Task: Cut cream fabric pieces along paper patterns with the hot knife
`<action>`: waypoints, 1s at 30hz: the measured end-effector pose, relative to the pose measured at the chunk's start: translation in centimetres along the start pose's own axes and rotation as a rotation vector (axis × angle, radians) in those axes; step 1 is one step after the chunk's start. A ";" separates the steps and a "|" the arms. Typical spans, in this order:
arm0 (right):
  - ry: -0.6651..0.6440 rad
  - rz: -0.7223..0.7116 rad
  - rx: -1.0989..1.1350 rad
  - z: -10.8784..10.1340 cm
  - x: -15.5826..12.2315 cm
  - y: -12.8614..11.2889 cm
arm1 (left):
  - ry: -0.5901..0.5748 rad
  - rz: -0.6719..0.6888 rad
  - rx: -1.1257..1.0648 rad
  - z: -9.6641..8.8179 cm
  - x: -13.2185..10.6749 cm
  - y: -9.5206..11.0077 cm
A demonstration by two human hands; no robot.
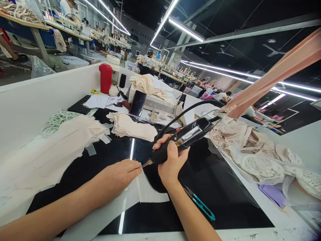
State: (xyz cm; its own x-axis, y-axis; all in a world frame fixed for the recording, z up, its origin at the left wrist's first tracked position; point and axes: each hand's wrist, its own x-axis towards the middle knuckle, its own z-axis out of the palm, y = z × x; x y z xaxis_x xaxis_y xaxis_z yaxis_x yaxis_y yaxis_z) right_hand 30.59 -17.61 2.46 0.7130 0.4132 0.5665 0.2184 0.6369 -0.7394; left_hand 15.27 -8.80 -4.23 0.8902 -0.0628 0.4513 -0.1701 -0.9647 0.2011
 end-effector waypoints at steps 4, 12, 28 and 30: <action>-0.007 -0.019 -0.015 -0.1 0.0 0.0 | 0.006 0.016 0.004 0.0 0.0 0.0; 0.068 0.023 -0.002 -0.2 -0.1 -1.1 | -0.021 -0.001 -0.006 0.0 0.0 0.0; 0.032 0.030 -0.020 -0.4 -0.9 -1.5 | -0.018 -0.027 -0.058 -0.3 -0.2 -0.2; 0.057 0.027 -0.020 -0.6 -0.9 -1.8 | -0.017 -0.022 -0.066 -0.1 -0.5 -0.4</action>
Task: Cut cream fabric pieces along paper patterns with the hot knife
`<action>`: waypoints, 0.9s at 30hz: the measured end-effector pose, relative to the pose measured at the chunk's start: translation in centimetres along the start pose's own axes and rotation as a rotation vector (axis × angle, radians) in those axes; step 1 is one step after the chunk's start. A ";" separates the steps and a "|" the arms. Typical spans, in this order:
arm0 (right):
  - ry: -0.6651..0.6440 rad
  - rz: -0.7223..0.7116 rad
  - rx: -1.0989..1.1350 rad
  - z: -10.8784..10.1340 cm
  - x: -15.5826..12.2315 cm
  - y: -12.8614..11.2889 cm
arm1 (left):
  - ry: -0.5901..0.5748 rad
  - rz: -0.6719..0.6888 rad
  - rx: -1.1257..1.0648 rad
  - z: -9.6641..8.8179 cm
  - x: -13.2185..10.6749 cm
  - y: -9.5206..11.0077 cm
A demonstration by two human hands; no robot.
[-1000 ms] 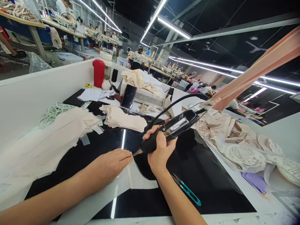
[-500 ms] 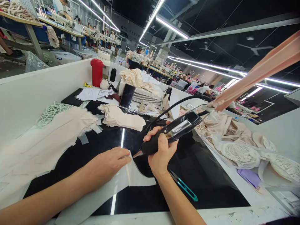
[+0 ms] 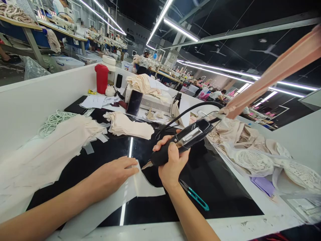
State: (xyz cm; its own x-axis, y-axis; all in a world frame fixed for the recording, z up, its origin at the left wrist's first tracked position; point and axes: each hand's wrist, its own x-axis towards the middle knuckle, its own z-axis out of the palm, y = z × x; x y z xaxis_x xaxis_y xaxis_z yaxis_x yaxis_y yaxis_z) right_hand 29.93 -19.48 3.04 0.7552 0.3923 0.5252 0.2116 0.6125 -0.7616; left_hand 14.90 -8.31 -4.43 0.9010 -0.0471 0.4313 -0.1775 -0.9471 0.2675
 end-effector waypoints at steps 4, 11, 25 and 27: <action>0.017 0.011 0.009 -0.3 -0.2 -0.4 | -0.008 0.010 0.032 0.1 -0.3 -0.3; -0.018 -0.004 0.015 -0.3 -0.6 -0.3 | 0.009 0.035 0.044 -0.3 -0.1 -0.2; -0.025 -0.017 0.008 -0.9 -0.8 -1.1 | -0.010 0.053 0.026 -1.2 0.1 -0.5; -0.035 -0.023 -0.008 -1.2 -0.7 -1.5 | 0.000 0.045 0.011 -1.7 0.6 0.2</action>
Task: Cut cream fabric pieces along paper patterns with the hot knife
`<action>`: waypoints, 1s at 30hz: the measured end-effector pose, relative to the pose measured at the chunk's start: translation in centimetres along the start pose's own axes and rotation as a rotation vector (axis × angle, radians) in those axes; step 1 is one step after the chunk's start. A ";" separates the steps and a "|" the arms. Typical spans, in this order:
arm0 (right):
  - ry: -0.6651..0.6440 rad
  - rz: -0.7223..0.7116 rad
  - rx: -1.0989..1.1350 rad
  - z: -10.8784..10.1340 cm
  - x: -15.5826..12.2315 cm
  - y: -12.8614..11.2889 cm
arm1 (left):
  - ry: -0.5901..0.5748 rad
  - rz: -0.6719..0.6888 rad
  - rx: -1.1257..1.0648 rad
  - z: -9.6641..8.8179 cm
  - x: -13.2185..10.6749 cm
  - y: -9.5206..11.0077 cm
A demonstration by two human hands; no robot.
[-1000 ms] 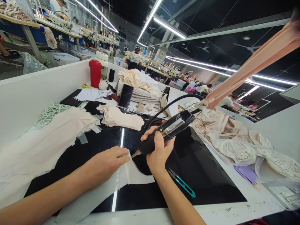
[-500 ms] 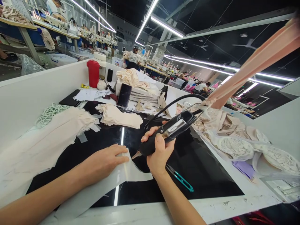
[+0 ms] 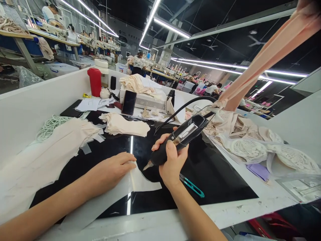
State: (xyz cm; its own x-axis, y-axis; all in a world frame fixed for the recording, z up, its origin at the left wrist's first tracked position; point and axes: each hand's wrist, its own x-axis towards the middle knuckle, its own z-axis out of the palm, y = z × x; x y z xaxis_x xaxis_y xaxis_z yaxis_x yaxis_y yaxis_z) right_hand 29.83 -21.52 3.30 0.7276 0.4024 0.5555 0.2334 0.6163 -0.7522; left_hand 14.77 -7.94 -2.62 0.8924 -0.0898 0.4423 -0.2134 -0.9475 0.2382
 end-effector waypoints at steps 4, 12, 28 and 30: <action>0.020 0.013 -0.020 -0.5 -0.1 -0.2 | -0.071 -0.017 -0.076 -0.6 1.3 1.7; 0.012 0.001 -0.001 -0.3 -0.3 0.1 | -0.144 -0.011 -0.049 -0.3 0.7 2.5; 0.005 -0.003 0.032 0.7 -0.6 1.1 | -0.159 -0.026 0.005 0.0 -0.4 2.7; 0.007 0.002 0.032 0.6 -0.7 1.2 | -0.166 -0.026 0.027 0.2 -0.6 2.7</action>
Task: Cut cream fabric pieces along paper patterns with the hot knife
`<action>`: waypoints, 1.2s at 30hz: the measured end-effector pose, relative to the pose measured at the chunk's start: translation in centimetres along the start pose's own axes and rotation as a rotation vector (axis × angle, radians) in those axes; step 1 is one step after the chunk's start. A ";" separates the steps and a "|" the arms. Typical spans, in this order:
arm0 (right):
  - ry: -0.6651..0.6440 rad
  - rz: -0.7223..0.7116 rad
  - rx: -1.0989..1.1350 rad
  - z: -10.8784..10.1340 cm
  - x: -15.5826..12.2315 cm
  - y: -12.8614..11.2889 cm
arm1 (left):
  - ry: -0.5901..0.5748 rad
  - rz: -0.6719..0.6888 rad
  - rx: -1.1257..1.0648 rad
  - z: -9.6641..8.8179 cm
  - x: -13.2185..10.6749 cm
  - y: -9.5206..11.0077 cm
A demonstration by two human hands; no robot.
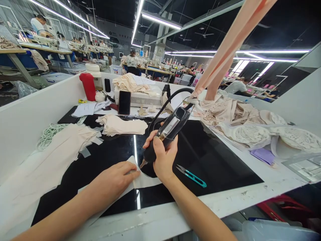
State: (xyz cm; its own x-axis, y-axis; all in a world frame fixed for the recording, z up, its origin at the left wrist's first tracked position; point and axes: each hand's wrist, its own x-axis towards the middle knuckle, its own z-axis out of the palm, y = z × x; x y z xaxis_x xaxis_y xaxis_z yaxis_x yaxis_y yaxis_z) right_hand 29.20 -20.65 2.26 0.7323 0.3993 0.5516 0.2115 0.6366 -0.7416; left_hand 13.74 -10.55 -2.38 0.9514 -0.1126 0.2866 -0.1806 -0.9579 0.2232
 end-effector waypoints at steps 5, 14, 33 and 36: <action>-0.002 0.005 -0.011 0.2 -0.2 0.0 | 0.009 0.003 0.039 0.4 -0.3 0.1; 0.014 -0.007 0.012 -0.3 -0.4 -0.6 | 0.012 -0.004 0.006 0.1 -0.4 0.2; 0.020 -0.004 -0.032 -2.8 -0.9 -3.2 | 0.038 0.080 0.007 -0.8 0.7 1.1; 0.026 -0.006 -0.050 -3.4 -1.3 -3.5 | -0.015 0.066 -0.040 -0.4 1.3 2.2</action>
State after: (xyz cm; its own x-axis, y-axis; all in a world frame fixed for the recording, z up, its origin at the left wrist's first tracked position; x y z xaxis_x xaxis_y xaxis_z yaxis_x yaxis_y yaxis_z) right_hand 29.70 -25.60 2.81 0.7472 0.3780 0.5466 0.2479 0.6046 -0.7570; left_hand 14.51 -12.66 -1.15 0.9407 -0.1792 0.2881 -0.2524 -0.9370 0.2415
